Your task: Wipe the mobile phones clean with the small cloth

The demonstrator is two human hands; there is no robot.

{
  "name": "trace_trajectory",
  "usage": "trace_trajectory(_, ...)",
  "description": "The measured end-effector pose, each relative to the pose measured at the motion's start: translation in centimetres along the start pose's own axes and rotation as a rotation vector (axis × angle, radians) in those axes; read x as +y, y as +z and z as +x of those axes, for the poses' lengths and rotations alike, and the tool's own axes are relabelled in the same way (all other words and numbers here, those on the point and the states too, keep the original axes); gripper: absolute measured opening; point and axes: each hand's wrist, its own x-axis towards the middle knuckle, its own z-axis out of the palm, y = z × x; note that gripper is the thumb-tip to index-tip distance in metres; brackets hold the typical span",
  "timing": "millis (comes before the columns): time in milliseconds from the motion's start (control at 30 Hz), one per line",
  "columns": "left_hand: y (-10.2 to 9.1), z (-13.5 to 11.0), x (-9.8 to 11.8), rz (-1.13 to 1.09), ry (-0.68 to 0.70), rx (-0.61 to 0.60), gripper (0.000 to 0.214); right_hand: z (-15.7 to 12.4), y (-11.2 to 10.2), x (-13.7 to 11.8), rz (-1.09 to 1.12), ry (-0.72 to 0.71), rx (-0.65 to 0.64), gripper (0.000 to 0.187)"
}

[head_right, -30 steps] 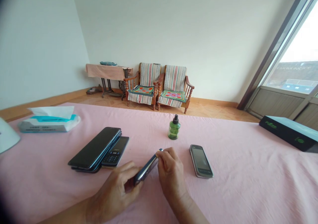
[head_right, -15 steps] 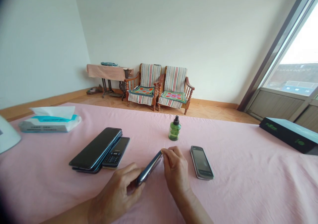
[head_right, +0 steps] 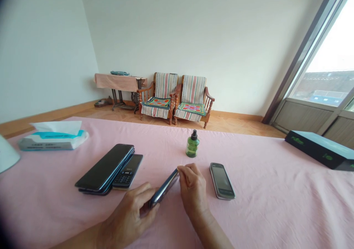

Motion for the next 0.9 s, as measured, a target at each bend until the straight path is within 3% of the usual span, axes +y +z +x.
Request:
trace_trajectory(233,0.1,-0.2,0.1,0.019,-0.006,-0.003,0.015,-0.6,0.1,-0.8,0.068,0.006,-0.023,0.018)
trace_trajectory(533,0.1,-0.1,0.2,0.050,0.018,-0.001,0.015,0.5,-0.2,1.2,0.008,-0.001,0.014,0.023)
trace_trajectory(900,0.0,-0.2,0.2,-0.017,0.024,-0.005,0.022,-1.5,0.4,-1.7,0.055,-0.080,-0.049,0.023)
